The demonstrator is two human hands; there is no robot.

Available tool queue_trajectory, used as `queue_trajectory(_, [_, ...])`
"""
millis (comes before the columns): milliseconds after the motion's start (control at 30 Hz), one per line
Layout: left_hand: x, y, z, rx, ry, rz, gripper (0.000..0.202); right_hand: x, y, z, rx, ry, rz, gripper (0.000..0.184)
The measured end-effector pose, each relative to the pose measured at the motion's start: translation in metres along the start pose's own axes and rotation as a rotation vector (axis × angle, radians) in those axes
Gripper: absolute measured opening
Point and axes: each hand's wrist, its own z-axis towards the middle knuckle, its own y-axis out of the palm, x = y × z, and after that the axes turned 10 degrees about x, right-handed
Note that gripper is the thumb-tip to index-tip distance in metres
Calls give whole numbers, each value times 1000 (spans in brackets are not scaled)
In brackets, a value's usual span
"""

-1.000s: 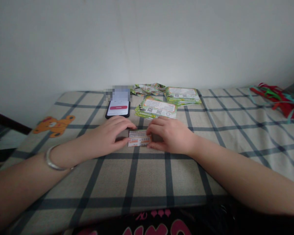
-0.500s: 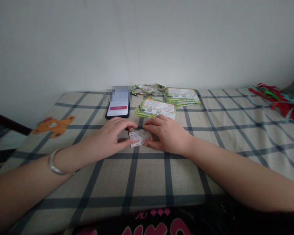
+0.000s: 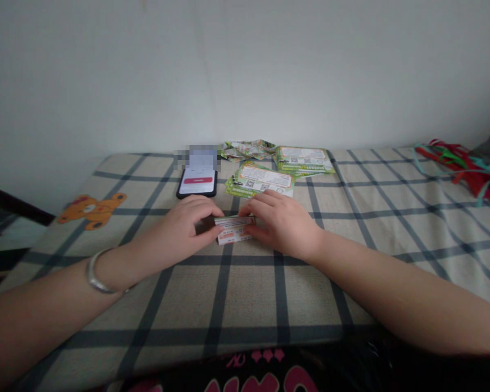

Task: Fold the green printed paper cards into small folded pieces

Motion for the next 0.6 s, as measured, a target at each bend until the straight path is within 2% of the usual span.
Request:
queue_trajectory(167, [-1,-1,0,32,40,1,7,1,-1,-1,63,-10,-22,10])
queue_trajectory(333, [1,-1,-1,74,98,-49,14,2,-1,-1,124,-52,-42,14])
queue_trajectory(433, [3,-4,-2,97,143,-11,17,4,-1,-1,137,-76,-55,14])
queue_trajectory(600, [2,-6,-2,72,201,76,23,9,-2,0,105,-93,-47,11])
